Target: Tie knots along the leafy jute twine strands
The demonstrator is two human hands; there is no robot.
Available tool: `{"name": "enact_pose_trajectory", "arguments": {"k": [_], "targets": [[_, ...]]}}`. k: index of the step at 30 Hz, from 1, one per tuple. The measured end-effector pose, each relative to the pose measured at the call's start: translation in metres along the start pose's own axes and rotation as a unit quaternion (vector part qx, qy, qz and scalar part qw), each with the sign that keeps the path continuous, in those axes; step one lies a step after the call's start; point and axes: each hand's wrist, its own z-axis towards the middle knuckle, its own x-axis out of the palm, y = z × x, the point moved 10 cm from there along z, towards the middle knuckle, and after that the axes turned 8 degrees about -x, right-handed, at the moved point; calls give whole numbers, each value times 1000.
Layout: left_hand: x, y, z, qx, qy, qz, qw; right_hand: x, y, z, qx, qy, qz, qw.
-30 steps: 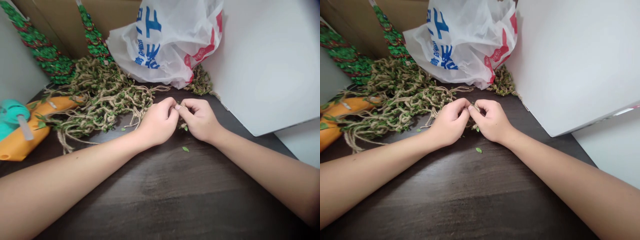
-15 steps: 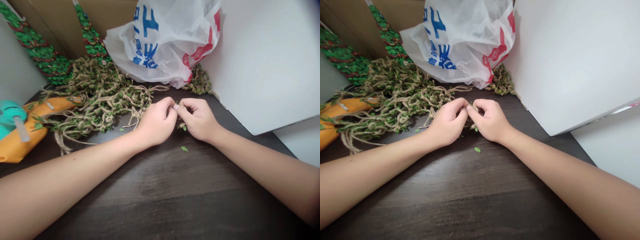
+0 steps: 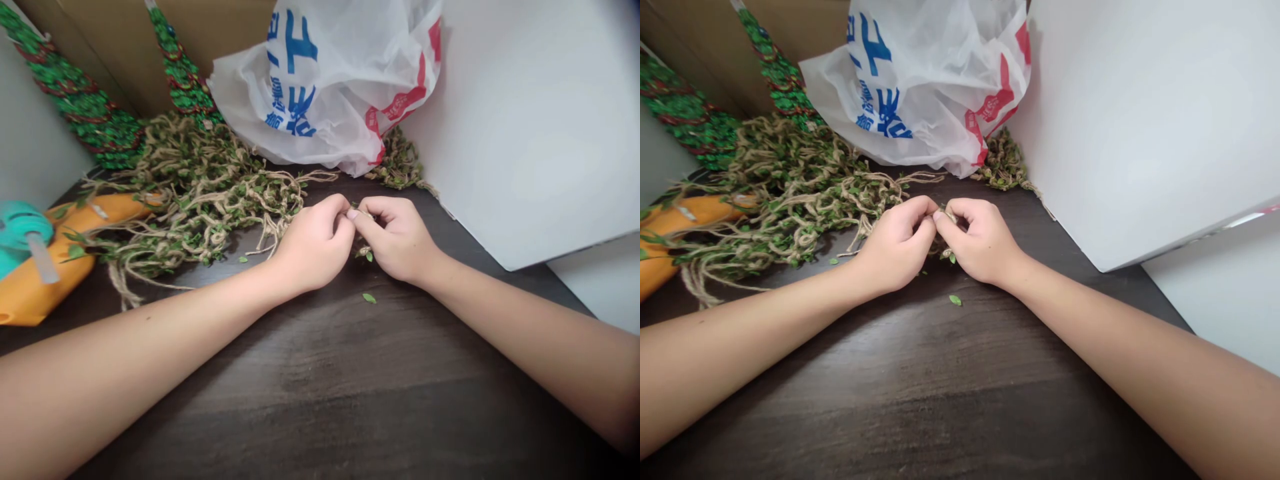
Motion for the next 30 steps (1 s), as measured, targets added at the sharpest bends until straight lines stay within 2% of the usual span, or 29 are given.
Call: {"name": "enact_pose_trajectory", "arguments": {"k": [30], "targets": [[2,1,1,-3,-1,20,1000,1,-1,-1,9,7,-5,1000]]}}
